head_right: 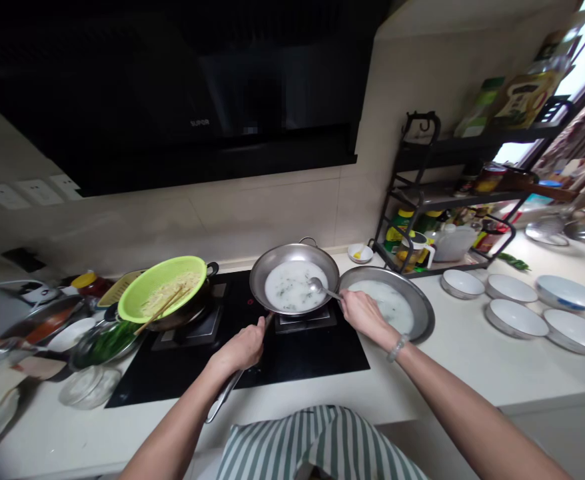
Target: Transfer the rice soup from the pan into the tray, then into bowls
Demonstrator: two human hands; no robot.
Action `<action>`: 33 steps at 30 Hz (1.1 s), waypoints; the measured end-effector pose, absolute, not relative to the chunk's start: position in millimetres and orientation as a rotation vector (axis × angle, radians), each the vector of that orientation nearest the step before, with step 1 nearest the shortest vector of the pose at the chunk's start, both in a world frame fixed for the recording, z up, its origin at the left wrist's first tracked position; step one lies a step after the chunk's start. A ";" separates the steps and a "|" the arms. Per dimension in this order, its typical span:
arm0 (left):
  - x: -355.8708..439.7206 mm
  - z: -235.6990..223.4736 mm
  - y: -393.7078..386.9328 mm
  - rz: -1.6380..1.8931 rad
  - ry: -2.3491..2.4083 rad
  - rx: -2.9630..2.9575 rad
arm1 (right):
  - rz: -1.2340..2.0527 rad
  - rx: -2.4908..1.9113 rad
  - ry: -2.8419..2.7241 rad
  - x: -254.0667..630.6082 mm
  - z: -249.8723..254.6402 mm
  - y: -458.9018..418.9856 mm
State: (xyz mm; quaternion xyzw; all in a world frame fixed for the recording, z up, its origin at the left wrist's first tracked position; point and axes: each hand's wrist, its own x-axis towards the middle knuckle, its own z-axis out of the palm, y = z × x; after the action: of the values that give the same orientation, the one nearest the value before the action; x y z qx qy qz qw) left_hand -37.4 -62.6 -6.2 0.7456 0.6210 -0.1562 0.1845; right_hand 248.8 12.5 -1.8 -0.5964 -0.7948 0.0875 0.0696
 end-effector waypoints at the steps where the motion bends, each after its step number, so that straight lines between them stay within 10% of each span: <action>1: -37.5 -6.4 -62.5 -0.433 1.748 2.097 | 0.305 -1.774 -2.379 246.1 -2.1 14.7; 11: -39.4 -10.6 -63.3 -0.397 1.728 2.118 | 1.131 -1.674 -1.536 251.6 -0.6 19.8; 33: -37.1 -5.0 -63.4 -0.400 1.743 2.091 | 1.189 -1.722 -1.373 256.3 7.1 9.7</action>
State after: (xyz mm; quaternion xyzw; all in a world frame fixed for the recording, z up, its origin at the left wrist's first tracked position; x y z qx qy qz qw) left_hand -37.1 -63.4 -5.0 0.7456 0.6215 -0.1425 0.1937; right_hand 256.3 9.7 7.1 -0.6533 -0.5210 0.4508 0.3138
